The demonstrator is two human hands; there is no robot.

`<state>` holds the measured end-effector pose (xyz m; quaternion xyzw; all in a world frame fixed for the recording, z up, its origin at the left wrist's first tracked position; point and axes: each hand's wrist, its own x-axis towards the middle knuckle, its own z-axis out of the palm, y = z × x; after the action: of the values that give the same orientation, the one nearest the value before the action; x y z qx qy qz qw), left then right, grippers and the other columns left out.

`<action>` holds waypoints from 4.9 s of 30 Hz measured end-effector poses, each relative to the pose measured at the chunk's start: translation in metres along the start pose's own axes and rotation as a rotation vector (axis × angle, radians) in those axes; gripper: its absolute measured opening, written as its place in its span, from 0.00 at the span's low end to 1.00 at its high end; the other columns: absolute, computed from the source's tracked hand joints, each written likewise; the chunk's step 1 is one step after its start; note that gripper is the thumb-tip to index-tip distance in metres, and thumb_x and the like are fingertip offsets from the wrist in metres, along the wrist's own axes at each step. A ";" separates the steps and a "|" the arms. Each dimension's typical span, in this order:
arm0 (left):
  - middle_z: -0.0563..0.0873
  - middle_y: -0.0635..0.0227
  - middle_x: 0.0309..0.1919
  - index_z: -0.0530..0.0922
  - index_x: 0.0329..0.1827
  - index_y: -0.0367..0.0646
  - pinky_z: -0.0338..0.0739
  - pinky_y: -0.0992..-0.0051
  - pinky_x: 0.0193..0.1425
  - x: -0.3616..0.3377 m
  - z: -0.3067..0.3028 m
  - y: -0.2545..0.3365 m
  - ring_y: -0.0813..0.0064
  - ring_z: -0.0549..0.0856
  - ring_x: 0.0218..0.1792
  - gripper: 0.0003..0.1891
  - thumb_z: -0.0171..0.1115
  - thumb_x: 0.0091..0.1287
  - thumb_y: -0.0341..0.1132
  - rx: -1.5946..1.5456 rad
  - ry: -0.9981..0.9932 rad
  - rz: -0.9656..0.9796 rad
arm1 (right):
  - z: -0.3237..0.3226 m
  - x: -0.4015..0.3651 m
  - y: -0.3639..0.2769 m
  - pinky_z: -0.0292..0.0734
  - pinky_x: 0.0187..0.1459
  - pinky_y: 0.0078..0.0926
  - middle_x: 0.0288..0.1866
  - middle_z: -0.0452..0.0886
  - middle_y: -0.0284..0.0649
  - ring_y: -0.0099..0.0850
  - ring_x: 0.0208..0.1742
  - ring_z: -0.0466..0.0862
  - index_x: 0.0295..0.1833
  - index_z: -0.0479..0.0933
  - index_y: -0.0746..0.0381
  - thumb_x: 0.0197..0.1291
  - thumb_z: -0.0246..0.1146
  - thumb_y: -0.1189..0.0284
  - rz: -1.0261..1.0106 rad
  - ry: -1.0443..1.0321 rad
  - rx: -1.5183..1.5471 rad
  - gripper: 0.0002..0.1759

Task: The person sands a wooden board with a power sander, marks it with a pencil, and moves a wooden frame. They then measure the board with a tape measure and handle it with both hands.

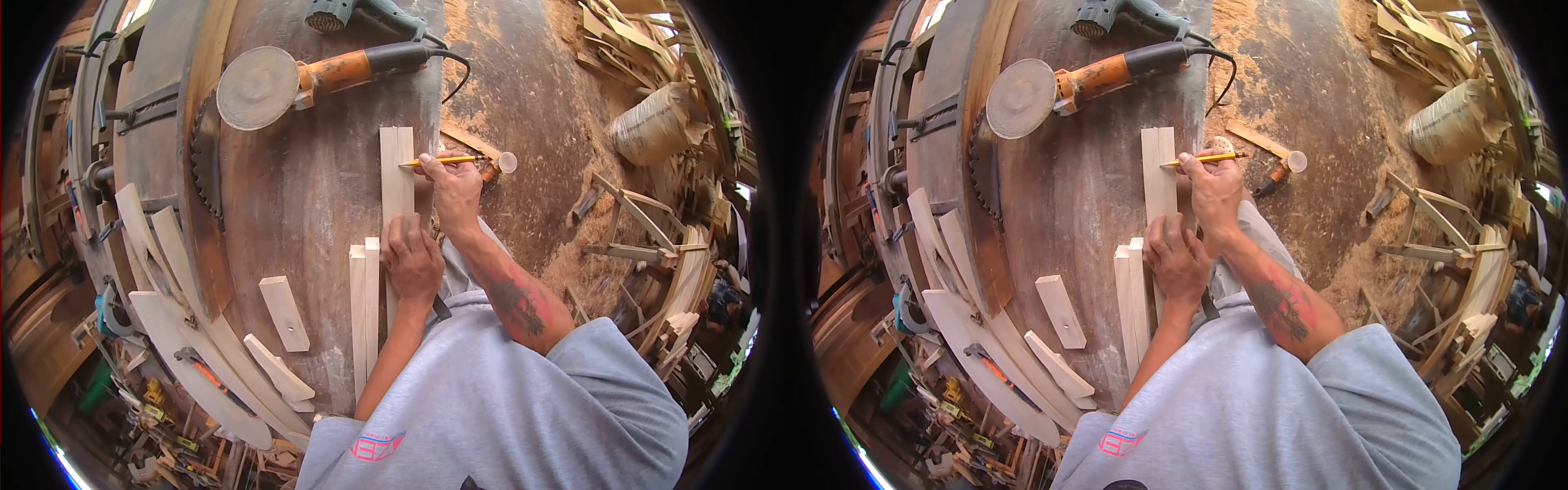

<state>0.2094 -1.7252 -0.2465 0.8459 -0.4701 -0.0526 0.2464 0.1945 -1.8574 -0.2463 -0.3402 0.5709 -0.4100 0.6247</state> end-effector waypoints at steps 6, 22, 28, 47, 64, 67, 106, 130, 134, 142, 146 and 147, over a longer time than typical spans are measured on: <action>0.72 0.58 0.59 0.76 0.59 0.43 0.67 0.59 0.66 0.000 0.000 -0.001 0.55 0.71 0.63 0.20 0.64 0.62 0.29 -0.018 0.000 0.002 | 0.014 0.019 -0.017 0.81 0.40 0.18 0.34 0.85 0.42 0.25 0.37 0.86 0.42 0.75 0.69 0.64 0.66 0.78 -0.008 -0.007 0.057 0.07; 0.71 0.58 0.62 0.76 0.60 0.43 0.66 0.59 0.68 0.000 0.001 -0.002 0.56 0.70 0.65 0.20 0.62 0.64 0.30 -0.030 0.004 -0.006 | -0.002 -0.005 0.001 0.83 0.45 0.20 0.38 0.86 0.46 0.29 0.39 0.87 0.44 0.74 0.69 0.64 0.67 0.76 0.003 -0.001 0.002 0.10; 0.70 0.54 0.65 0.65 0.70 0.40 0.62 0.56 0.71 -0.003 0.005 -0.006 0.53 0.68 0.68 0.30 0.62 0.64 0.31 -0.225 0.043 -0.042 | -0.018 -0.041 0.011 0.83 0.45 0.21 0.39 0.85 0.45 0.28 0.40 0.87 0.44 0.73 0.68 0.64 0.67 0.77 0.064 -0.037 -0.026 0.10; 0.66 0.45 0.70 0.54 0.75 0.35 0.59 0.53 0.74 -0.004 0.003 -0.009 0.47 0.66 0.71 0.36 0.61 0.65 0.30 -0.306 0.028 -0.037 | -0.013 -0.036 0.003 0.82 0.46 0.19 0.38 0.85 0.43 0.26 0.40 0.87 0.44 0.73 0.67 0.64 0.67 0.77 0.028 -0.031 -0.033 0.10; 0.64 0.38 0.68 0.52 0.73 0.32 0.61 0.50 0.74 -0.007 -0.002 -0.012 0.40 0.67 0.69 0.37 0.50 0.57 0.18 -0.623 0.124 -0.067 | -0.033 -0.071 0.020 0.81 0.41 0.18 0.36 0.85 0.44 0.25 0.38 0.87 0.45 0.72 0.69 0.63 0.67 0.76 0.091 -0.064 -0.104 0.11; 0.63 0.38 0.68 0.51 0.73 0.32 0.60 0.49 0.76 -0.008 -0.004 -0.014 0.39 0.66 0.69 0.38 0.47 0.54 0.17 -0.677 0.144 -0.035 | -0.029 -0.071 0.018 0.80 0.40 0.17 0.36 0.85 0.44 0.25 0.37 0.86 0.44 0.72 0.68 0.63 0.68 0.76 0.090 -0.019 -0.132 0.11; 0.65 0.37 0.68 0.52 0.73 0.28 0.60 0.50 0.76 -0.005 -0.005 -0.015 0.39 0.67 0.69 0.40 0.45 0.50 0.16 -0.679 0.152 -0.007 | 0.005 0.004 -0.005 0.82 0.46 0.21 0.38 0.86 0.44 0.28 0.39 0.87 0.41 0.77 0.69 0.62 0.69 0.75 -0.071 -0.001 -0.053 0.09; 0.65 0.41 0.69 0.53 0.72 0.27 0.55 0.54 0.79 -0.006 -0.005 -0.013 0.45 0.65 0.72 0.40 0.45 0.49 0.19 -0.709 0.138 -0.051 | 0.010 0.013 -0.013 0.83 0.38 0.19 0.35 0.85 0.44 0.27 0.35 0.86 0.43 0.75 0.71 0.61 0.69 0.76 -0.030 0.036 -0.050 0.11; 0.65 0.40 0.68 0.53 0.72 0.28 0.59 0.53 0.76 -0.005 -0.008 -0.013 0.43 0.67 0.70 0.38 0.50 0.53 0.20 -0.701 0.129 -0.044 | -0.002 -0.011 0.002 0.82 0.38 0.19 0.36 0.86 0.44 0.25 0.35 0.86 0.44 0.74 0.71 0.62 0.69 0.76 -0.021 0.026 -0.082 0.12; 0.65 0.39 0.68 0.54 0.72 0.28 0.61 0.52 0.75 -0.007 -0.007 -0.014 0.41 0.68 0.68 0.34 0.50 0.59 0.22 -0.696 0.122 -0.061 | -0.024 -0.054 0.020 0.81 0.39 0.18 0.38 0.85 0.44 0.26 0.37 0.86 0.45 0.72 0.70 0.64 0.68 0.76 0.032 -0.016 -0.148 0.12; 0.65 0.41 0.69 0.54 0.73 0.29 0.59 0.52 0.77 -0.009 -0.005 -0.015 0.44 0.67 0.70 0.37 0.47 0.54 0.21 -0.720 0.118 -0.073 | -0.031 -0.073 0.029 0.82 0.37 0.18 0.34 0.85 0.44 0.26 0.36 0.87 0.44 0.72 0.70 0.62 0.68 0.77 0.068 0.026 -0.093 0.12; 0.65 0.42 0.70 0.54 0.73 0.29 0.58 0.53 0.78 -0.009 -0.005 -0.016 0.47 0.66 0.72 0.39 0.47 0.51 0.20 -0.737 0.120 -0.081 | -0.032 -0.077 0.029 0.82 0.37 0.18 0.34 0.85 0.44 0.26 0.36 0.87 0.44 0.72 0.70 0.62 0.68 0.76 0.078 0.018 -0.114 0.13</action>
<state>0.2182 -1.7090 -0.2508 0.7200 -0.3705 -0.1780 0.5592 0.1655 -1.7745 -0.2426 -0.3491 0.6117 -0.3553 0.6146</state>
